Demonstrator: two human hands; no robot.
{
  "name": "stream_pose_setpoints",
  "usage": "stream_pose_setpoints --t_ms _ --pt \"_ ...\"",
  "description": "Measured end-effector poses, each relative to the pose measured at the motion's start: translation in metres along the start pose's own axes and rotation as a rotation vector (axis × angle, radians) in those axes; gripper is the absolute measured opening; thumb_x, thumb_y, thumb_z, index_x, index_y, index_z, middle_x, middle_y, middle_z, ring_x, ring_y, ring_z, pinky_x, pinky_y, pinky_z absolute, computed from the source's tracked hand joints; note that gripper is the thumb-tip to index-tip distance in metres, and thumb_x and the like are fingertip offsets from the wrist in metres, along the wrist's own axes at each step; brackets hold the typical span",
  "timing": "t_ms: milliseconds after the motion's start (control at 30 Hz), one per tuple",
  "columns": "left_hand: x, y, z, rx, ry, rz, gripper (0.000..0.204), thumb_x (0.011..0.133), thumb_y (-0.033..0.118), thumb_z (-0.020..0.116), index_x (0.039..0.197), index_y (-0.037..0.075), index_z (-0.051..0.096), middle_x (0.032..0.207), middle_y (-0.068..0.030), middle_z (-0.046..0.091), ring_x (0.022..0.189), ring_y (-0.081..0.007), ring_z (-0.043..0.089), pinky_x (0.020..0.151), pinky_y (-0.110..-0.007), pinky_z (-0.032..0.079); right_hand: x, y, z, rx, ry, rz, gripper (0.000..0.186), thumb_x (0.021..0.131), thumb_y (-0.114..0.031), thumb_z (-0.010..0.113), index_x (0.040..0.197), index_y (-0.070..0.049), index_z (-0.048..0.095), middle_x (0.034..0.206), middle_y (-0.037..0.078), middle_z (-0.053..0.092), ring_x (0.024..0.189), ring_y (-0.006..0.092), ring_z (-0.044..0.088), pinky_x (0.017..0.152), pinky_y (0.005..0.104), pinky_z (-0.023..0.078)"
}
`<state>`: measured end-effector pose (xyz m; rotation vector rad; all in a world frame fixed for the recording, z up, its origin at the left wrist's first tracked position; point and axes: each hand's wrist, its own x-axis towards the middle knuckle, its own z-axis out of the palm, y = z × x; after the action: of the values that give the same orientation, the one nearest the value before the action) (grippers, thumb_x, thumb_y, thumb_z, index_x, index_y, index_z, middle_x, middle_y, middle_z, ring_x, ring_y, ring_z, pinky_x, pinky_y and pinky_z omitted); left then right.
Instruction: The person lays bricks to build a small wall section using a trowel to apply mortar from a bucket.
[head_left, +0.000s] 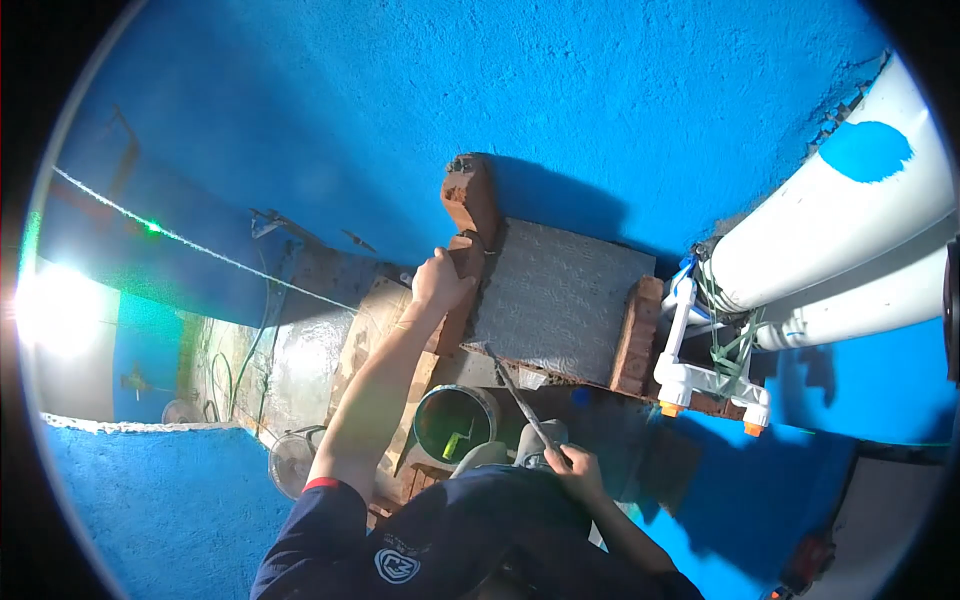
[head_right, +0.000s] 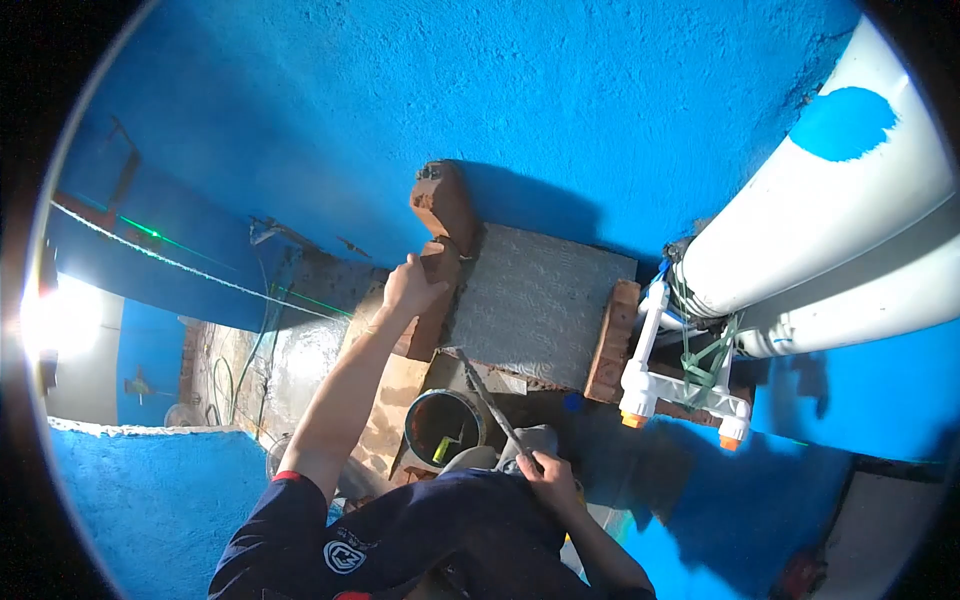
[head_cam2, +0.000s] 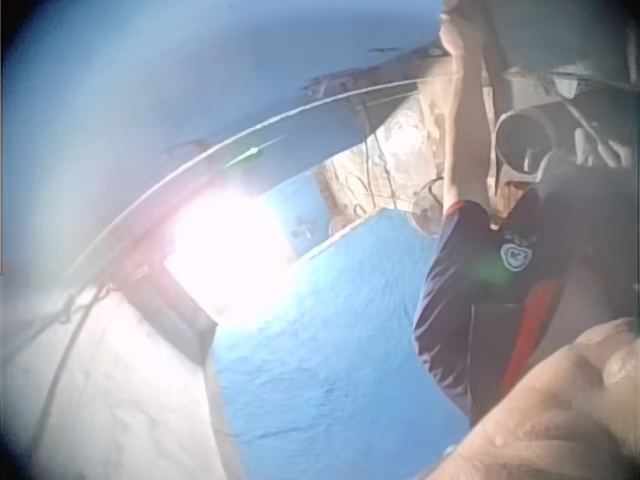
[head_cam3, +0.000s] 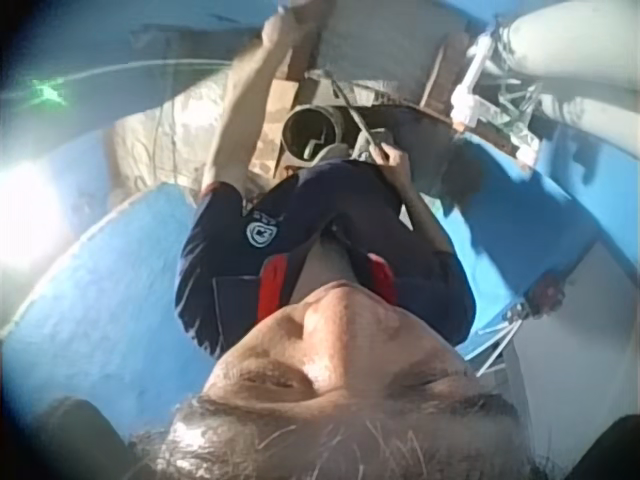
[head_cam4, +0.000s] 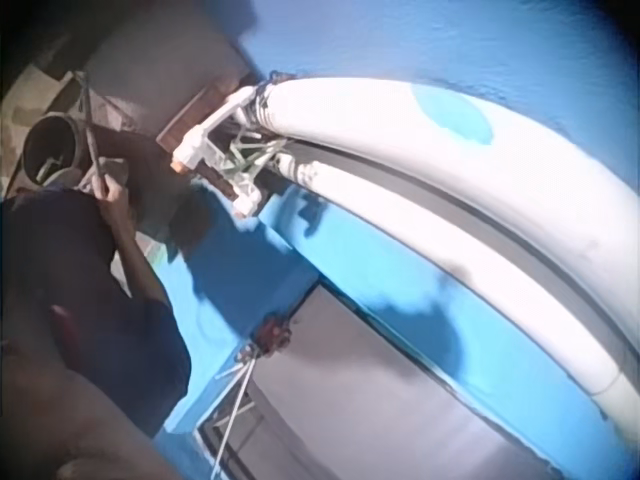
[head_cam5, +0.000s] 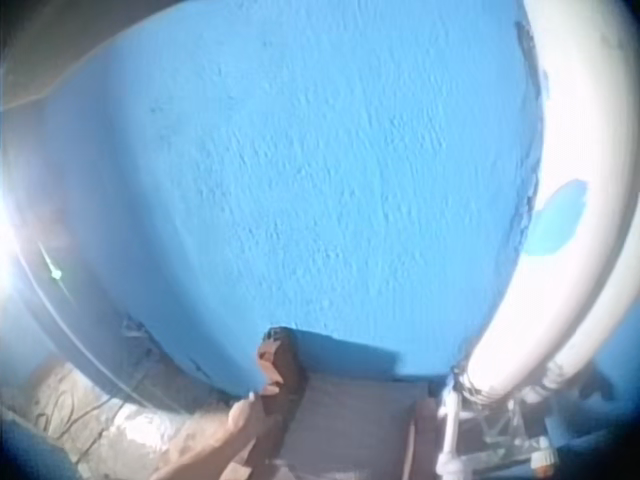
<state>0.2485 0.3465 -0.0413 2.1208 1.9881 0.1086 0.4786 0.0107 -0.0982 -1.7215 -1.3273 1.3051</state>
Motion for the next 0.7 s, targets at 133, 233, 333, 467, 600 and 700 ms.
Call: stream_pose_setpoints --t_ms 133,233,333,467,600,700 --pt "0.0 0.004 -0.003 0.0 -0.034 -0.02 0.068 0.069 0.037 0.079 0.107 -0.009 0.048 0.089 -0.024 0.067 0.085 -0.0371 0.068 0.074 -0.041 0.056 0.002 0.005 -0.003 -0.05 -0.118 0.015 0.039 0.088 -0.038 0.062 0.088 0.001 0.065 0.077 0.02 0.062 0.07 0.0325 0.062 0.062 0.0376 0.046" --pt "-0.002 0.003 -0.003 0.015 -0.032 -0.013 0.067 0.07 0.037 0.078 0.107 -0.01 0.048 0.09 -0.0236 0.067 0.085 -0.0365 0.068 0.075 -0.04 0.056 0.005 -0.002 -0.005 -0.06 -0.207 0.006 0.04 0.089 -0.039 0.062 0.085 0.001 0.064 0.076 0.02 0.061 0.069 0.0319 0.062 0.06 0.038 0.044" --pt "0.0 0.006 -0.003 0.006 -0.035 0.01 0.067 0.07 0.038 0.078 0.107 -0.01 0.048 0.09 -0.0239 0.067 0.086 -0.0362 0.068 0.075 -0.04 0.056 0.015 -0.003 -0.008 -0.122 -0.304 -0.012 0.042 0.089 -0.04 0.062 0.079 0.001 0.062 0.074 0.021 0.06 0.067 0.0338 0.06 0.058 0.0402 0.043" --pt "0.0 0.001 0.0 0.007 -0.037 -0.011 0.069 0.071 0.04 0.077 0.108 -0.01 0.046 0.091 -0.0242 0.067 0.086 -0.0364 0.068 0.075 -0.04 0.056 0.027 -0.026 -0.002 -0.11 -0.362 -0.089 0.038 0.09 -0.039 0.061 0.079 -0.002 0.061 0.068 0.022 0.058 0.066 0.0411 0.058 0.057 0.0446 0.043" --pt "-0.001 0.001 -0.001 0.022 -0.009 -0.002 0.069 0.071 0.04 0.077 0.108 -0.01 0.045 0.09 -0.0246 0.067 0.086 -0.0371 0.068 0.074 -0.041 0.056 0.045 -0.014 0.014 -0.149 -0.435 -0.296 0.038 0.092 -0.037 0.058 0.08 -0.001 0.06 0.068 0.024 0.059 0.069 0.0411 0.062 0.059 0.0483 0.045" --pt "0.001 0.004 0.0 0.047 -0.021 -0.018 0.068 0.071 0.04 0.077 0.108 -0.009 0.045 0.09 -0.0247 0.067 0.085 -0.0375 0.068 0.073 -0.042 0.057 0.06 -0.01 0.021 -0.038 -0.492 -0.263 0.038 0.092 -0.036 0.059 0.08 0.0 0.06 0.064 0.022 0.058 0.064 0.0385 0.062 0.057 0.046 0.045"
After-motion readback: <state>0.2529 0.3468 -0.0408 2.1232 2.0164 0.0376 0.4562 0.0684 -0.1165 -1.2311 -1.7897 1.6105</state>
